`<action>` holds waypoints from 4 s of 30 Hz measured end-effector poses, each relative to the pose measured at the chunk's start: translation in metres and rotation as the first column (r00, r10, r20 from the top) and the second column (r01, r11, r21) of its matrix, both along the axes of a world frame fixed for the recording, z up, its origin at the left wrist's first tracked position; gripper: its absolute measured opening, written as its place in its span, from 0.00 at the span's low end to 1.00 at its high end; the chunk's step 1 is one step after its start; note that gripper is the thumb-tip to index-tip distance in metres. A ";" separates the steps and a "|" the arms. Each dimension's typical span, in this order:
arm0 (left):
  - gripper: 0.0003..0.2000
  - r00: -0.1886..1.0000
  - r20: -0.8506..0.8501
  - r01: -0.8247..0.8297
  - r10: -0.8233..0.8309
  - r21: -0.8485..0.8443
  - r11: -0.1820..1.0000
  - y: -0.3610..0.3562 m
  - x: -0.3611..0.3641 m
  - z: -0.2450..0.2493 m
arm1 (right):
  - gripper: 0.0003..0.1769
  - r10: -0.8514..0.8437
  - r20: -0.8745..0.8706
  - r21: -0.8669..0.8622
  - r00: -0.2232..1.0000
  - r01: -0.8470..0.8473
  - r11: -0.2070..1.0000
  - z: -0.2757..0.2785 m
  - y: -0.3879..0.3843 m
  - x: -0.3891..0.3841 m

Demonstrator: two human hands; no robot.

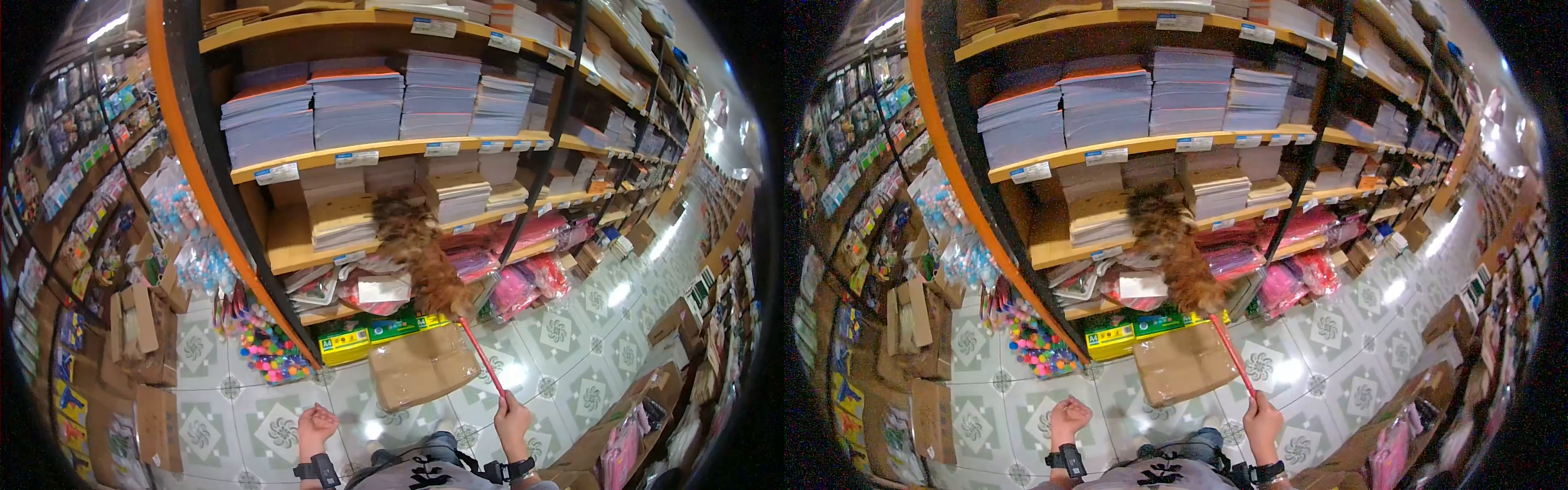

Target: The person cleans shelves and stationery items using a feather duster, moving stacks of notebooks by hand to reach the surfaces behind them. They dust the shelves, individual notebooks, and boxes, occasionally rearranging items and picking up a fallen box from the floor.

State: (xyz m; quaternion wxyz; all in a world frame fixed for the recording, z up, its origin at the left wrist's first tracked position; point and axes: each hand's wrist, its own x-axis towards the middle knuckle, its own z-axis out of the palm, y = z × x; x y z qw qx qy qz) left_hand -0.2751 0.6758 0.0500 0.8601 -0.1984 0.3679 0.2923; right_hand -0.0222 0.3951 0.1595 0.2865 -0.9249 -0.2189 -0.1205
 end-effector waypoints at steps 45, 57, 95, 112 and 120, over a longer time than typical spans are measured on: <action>0.09 0.803 -0.187 0.518 -0.566 0.689 0.507 -0.105 0.202 0.093 | 0.13 0.444 -0.566 0.304 0.695 -0.324 0.896 -0.001 0.040 -0.028; 0.12 0.632 -0.691 0.509 -0.351 0.711 -0.485 -0.010 0.215 0.018 | 0.14 0.388 -0.602 0.434 0.698 -0.122 0.893 -0.018 0.047 -0.015; 0.19 0.422 -0.670 0.828 0.610 0.560 0.042 0.297 0.228 0.147 | 0.22 0.667 0.032 -0.525 0.744 -0.555 0.645 0.099 0.361 0.249; 0.22 0.466 -0.671 0.884 0.577 0.387 -0.263 0.320 0.238 0.133 | 0.27 0.824 -0.130 -0.535 0.551 -0.739 0.409 0.072 0.463 0.224; 0.17 0.383 -0.630 0.916 0.676 0.355 -0.187 0.299 0.245 0.147 | 0.28 0.803 -0.111 -0.528 0.585 -0.719 0.452 0.065 0.467 0.209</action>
